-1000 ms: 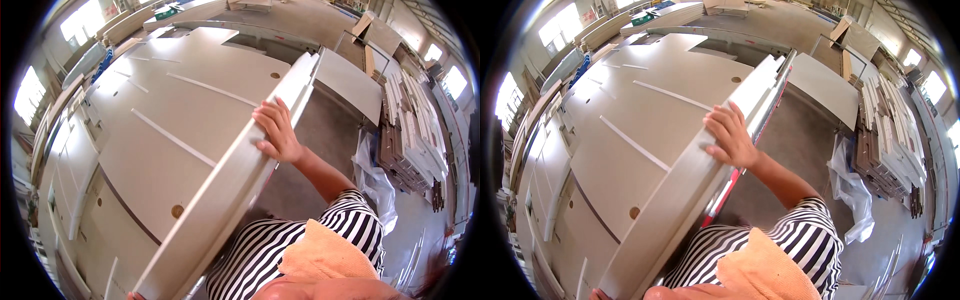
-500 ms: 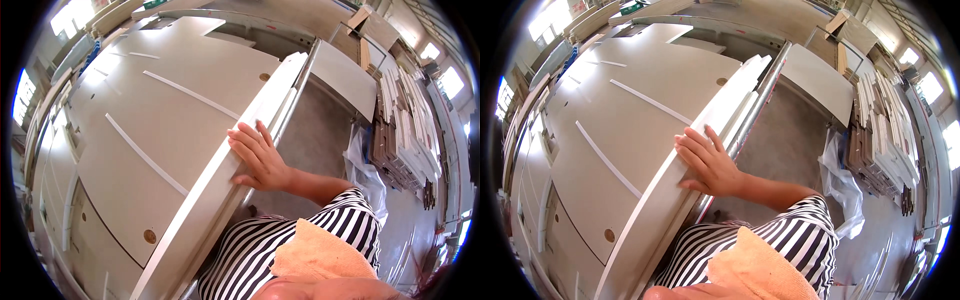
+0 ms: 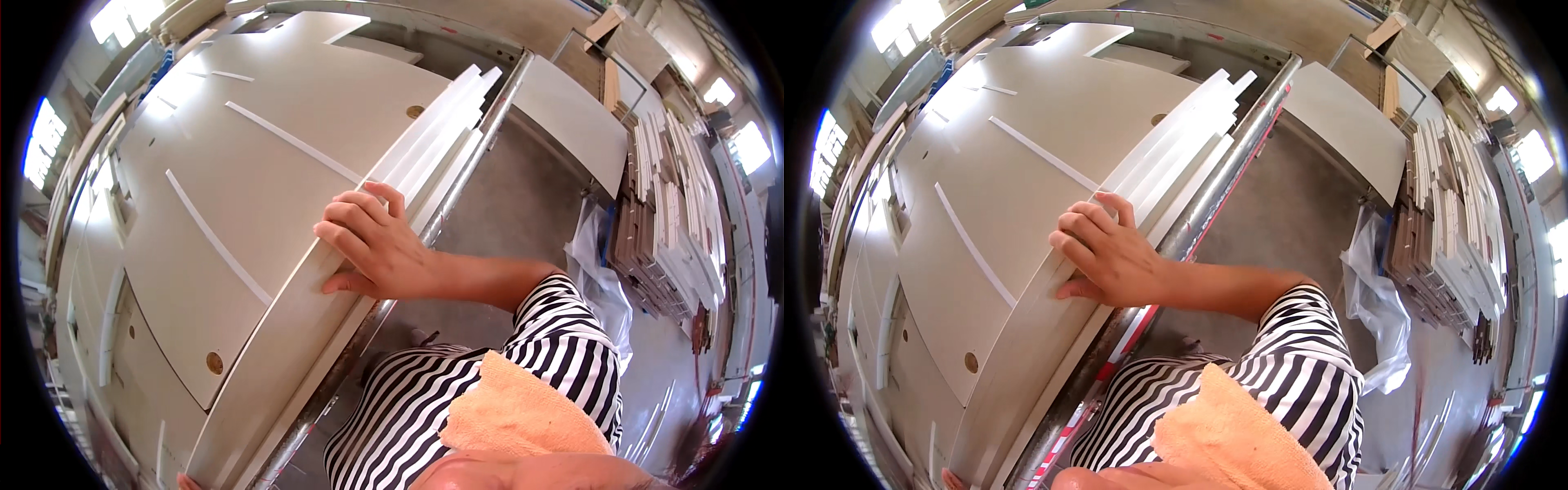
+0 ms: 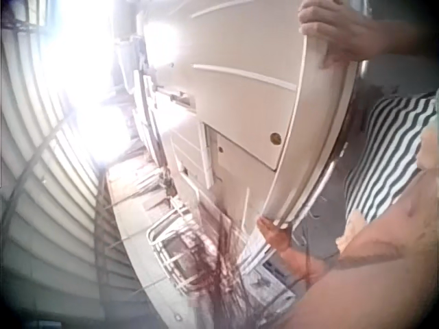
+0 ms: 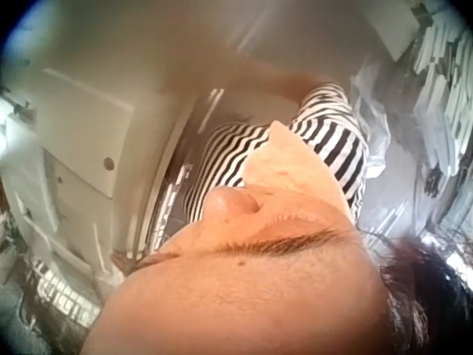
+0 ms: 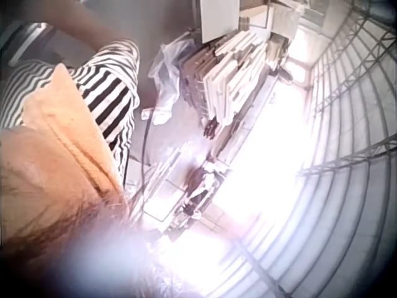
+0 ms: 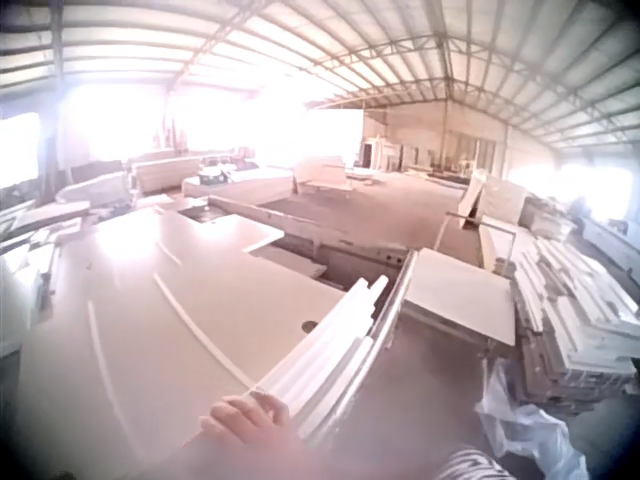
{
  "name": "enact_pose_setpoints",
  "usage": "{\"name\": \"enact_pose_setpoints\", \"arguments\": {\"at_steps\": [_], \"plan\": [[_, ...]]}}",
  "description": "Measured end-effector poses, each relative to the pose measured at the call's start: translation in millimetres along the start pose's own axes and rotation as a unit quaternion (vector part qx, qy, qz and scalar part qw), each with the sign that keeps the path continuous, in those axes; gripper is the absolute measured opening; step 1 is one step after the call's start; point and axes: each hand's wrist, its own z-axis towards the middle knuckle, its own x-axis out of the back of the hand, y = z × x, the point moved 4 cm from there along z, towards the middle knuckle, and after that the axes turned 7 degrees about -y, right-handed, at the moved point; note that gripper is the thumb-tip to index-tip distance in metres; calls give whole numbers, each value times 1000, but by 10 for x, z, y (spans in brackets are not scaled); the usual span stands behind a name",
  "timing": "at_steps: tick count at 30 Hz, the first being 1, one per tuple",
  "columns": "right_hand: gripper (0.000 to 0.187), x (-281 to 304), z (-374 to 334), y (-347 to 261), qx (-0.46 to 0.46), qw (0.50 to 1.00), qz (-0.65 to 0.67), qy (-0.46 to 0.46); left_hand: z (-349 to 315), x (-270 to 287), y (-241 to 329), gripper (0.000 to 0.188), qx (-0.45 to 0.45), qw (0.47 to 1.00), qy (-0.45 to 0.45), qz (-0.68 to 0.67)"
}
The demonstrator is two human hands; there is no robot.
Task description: The person gathers long trim pieces from the floor, bundles them together using plastic strapping, and loads the bundle onto the truck bed. The person then gathers and bundles another set of trim pieces.
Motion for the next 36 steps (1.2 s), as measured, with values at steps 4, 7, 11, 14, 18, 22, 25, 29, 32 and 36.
{"name": "enact_pose_setpoints", "arguments": {"at_steps": [4,7,11,14,18,22,25,29,32,36], "plan": [[58,-81,174,40,125,986,-48,-99,-153,149,231,46,-41,993,111,23],[64,84,294,122,167,974,-53,-143,-238,-73,11,104,107,990,16,-89],[54,95,321,187,145,977,-46,-147,-99,-199,41,120,86,995,38,-44],[50,132,349,164,190,975,-42,-107,5,-122,39,117,68,997,33,-32],[52,316,352,-36,203,975,-57,-67,-149,26,72,108,63,997,53,-4],[55,664,139,-358,194,975,-91,-59,-513,140,29,101,85,995,59,7],[56,488,18,-373,177,973,-90,-116,-468,168,67,102,65,998,13,-1],[45,-67,-122,-105,106,981,-102,-124,-208,83,26,100,64,990,-117,-51],[39,44,-314,-103,51,993,-68,-87,-377,-121,21,107,64,981,-161,-82],[44,5,-742,-44,-10,990,-89,-112,-404,-303,224,111,77,992,-45,-84]]}}
